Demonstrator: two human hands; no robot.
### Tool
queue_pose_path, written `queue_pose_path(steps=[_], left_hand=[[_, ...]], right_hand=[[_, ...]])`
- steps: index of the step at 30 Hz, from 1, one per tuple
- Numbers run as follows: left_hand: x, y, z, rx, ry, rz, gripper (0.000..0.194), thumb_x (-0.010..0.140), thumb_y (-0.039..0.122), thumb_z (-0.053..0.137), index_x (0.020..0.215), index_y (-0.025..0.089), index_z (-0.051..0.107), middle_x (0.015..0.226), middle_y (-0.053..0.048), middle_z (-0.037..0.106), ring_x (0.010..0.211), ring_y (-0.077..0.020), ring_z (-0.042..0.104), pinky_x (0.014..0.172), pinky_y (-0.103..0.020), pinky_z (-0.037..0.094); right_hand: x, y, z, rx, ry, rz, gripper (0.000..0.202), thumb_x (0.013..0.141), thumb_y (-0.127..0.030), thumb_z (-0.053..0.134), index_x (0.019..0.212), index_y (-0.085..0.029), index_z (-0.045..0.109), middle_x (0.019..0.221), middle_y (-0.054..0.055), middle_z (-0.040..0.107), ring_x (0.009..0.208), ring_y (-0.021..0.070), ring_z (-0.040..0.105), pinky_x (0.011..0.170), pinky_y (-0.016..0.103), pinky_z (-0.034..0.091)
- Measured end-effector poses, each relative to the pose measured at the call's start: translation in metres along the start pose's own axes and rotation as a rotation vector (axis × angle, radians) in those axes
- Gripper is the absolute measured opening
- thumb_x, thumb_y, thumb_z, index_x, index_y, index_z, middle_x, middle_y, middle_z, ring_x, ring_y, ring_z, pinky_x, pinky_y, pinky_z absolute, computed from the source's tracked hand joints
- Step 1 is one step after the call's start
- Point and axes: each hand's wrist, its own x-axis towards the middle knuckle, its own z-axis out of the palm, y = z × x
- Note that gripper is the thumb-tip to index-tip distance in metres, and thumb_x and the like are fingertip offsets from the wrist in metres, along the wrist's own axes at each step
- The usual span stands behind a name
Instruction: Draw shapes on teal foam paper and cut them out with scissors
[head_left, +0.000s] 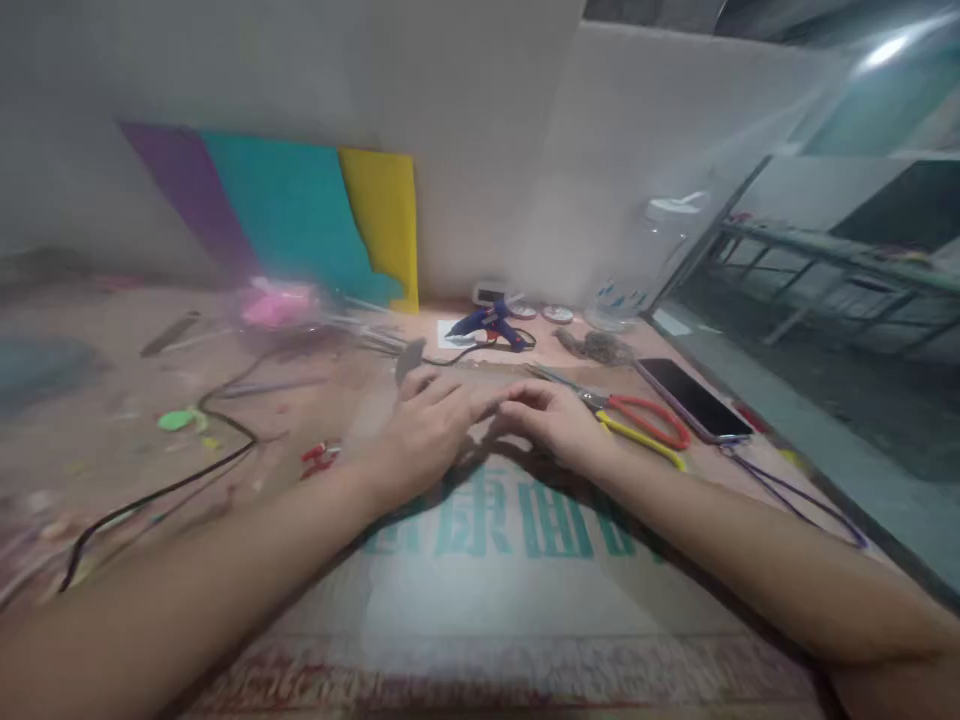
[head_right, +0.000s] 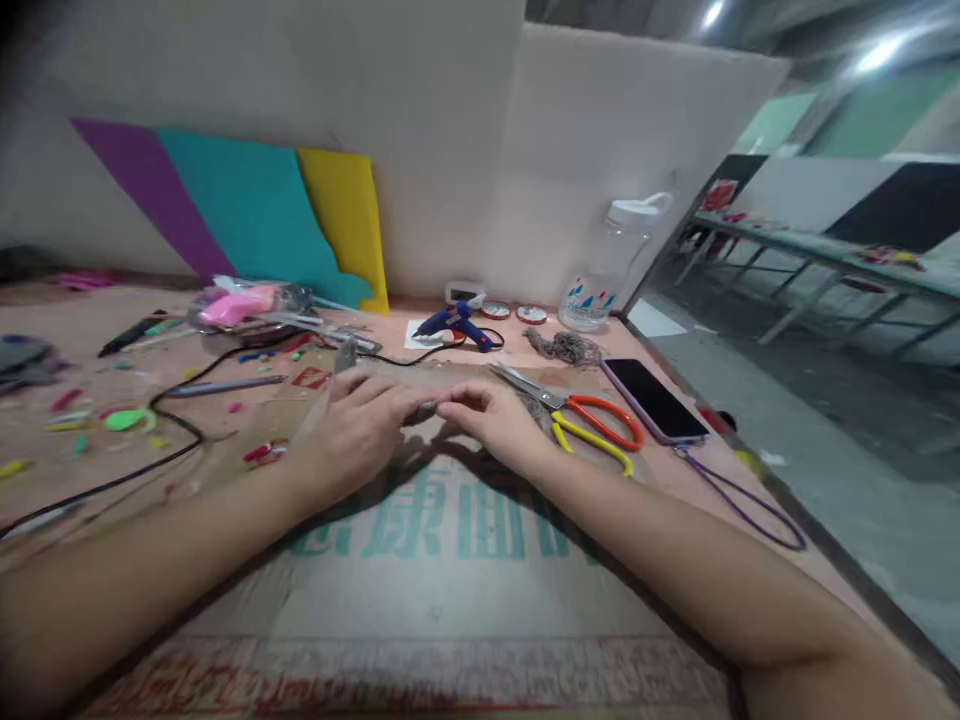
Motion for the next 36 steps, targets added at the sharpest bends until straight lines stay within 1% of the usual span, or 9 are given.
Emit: queue_pose_path(steps=[5, 10, 17, 23, 27, 30, 32, 34, 36], left_hand=[[-0.001, 0.001, 0.001, -0.031, 0.007, -0.012, 0.037, 0.091, 0.019, 0.07, 0.125, 0.021, 0.056, 0.097, -0.002, 0.069, 0.09, -0.0216, 0.059, 0.09, -0.037, 0.033], [0.0, -0.002, 0.014, -0.089, 0.059, -0.122, 0.022, 0.099, 0.014, 0.053, 0.119, 0.02, 0.06, 0.098, -0.003, 0.073, 0.089, -0.0201, 0.063, 0.088, -0.037, 0.035], [0.003, -0.005, 0.018, -0.298, 0.078, -0.373, 0.026, 0.099, 0.014, 0.042, 0.118, 0.017, 0.059, 0.111, -0.009, 0.071, 0.104, -0.0234, 0.063, 0.094, -0.039, 0.044], [0.001, 0.002, 0.013, -0.576, 0.086, -0.457, 0.023, 0.1, 0.02, 0.044, 0.119, 0.018, 0.056, 0.107, -0.008, 0.066, 0.102, -0.022, 0.06, 0.094, -0.038, 0.047], [0.004, 0.008, 0.012, -0.958, 0.115, -0.6, 0.024, 0.099, 0.027, 0.053, 0.122, 0.022, 0.052, 0.093, -0.002, 0.063, 0.083, -0.0172, 0.062, 0.075, -0.029, 0.05], [0.012, 0.011, 0.01, -1.456, 0.089, -0.777, 0.039, 0.092, 0.031, 0.066, 0.125, 0.024, 0.046, 0.076, 0.005, 0.058, 0.058, -0.0121, 0.055, 0.053, -0.022, 0.044], [0.017, 0.012, 0.007, -1.707, 0.071, -0.86, 0.051, 0.082, 0.024, 0.076, 0.123, 0.024, 0.047, 0.072, 0.007, 0.058, 0.056, -0.0104, 0.055, 0.052, -0.019, 0.045], [0.022, 0.012, 0.004, -1.839, 0.061, -0.918, 0.056, 0.072, 0.016, 0.082, 0.119, 0.022, 0.051, 0.069, 0.008, 0.058, 0.059, -0.0099, 0.058, 0.055, -0.018, 0.049], [0.024, 0.012, 0.003, -1.871, 0.052, -0.947, 0.059, 0.068, 0.015, 0.084, 0.118, 0.022, 0.052, 0.066, 0.008, 0.059, 0.057, -0.0097, 0.058, 0.055, -0.018, 0.05]], right_hand=[[-0.003, 0.006, 0.001, -0.017, 0.039, 0.02, 0.028, 0.073, -0.043, 0.082, 0.079, -0.018, 0.073, 0.075, 0.002, 0.073, 0.073, 0.0178, 0.068, 0.077, 0.036, 0.054], [-0.003, 0.005, 0.0, -0.144, 0.083, -0.122, 0.026, 0.077, -0.045, 0.079, 0.078, -0.019, 0.077, 0.084, 0.003, 0.072, 0.078, 0.0178, 0.065, 0.077, 0.033, 0.051], [0.008, 0.017, -0.004, 0.216, 0.128, -0.076, 0.055, 0.082, -0.058, 0.073, 0.122, -0.021, 0.071, 0.082, 0.0, 0.067, 0.066, 0.0126, 0.057, 0.064, 0.028, 0.049], [0.013, 0.017, -0.009, 0.031, 0.281, -0.175, 0.035, 0.074, -0.05, 0.081, 0.074, -0.019, 0.065, 0.064, -0.003, 0.061, 0.061, 0.0119, 0.054, 0.063, 0.026, 0.046], [0.001, 0.01, -0.002, -0.188, 0.175, -0.237, 0.026, 0.088, -0.043, 0.068, 0.076, -0.021, 0.065, 0.068, -0.001, 0.066, 0.064, 0.0147, 0.059, 0.066, 0.029, 0.049], [-0.007, 0.005, 0.002, -0.381, 0.13, -0.443, 0.023, 0.097, -0.035, 0.054, 0.1, -0.022, 0.072, 0.098, 0.006, 0.075, 0.094, 0.0214, 0.068, 0.089, 0.038, 0.052], [-0.01, 0.002, 0.003, -0.452, 0.089, -0.532, 0.025, 0.097, -0.034, 0.056, 0.112, -0.022, 0.071, 0.119, 0.01, 0.073, 0.114, 0.0253, 0.065, 0.103, 0.044, 0.047], [-0.011, 0.001, 0.003, -0.482, -0.018, -0.496, 0.028, 0.092, -0.037, 0.063, 0.115, -0.021, 0.07, 0.121, 0.011, 0.073, 0.115, 0.0265, 0.065, 0.104, 0.044, 0.047], [-0.011, 0.002, 0.006, -0.452, -0.089, -0.379, 0.034, 0.087, -0.036, 0.069, 0.118, -0.021, 0.069, 0.107, 0.008, 0.075, 0.101, 0.0238, 0.07, 0.094, 0.04, 0.052]])
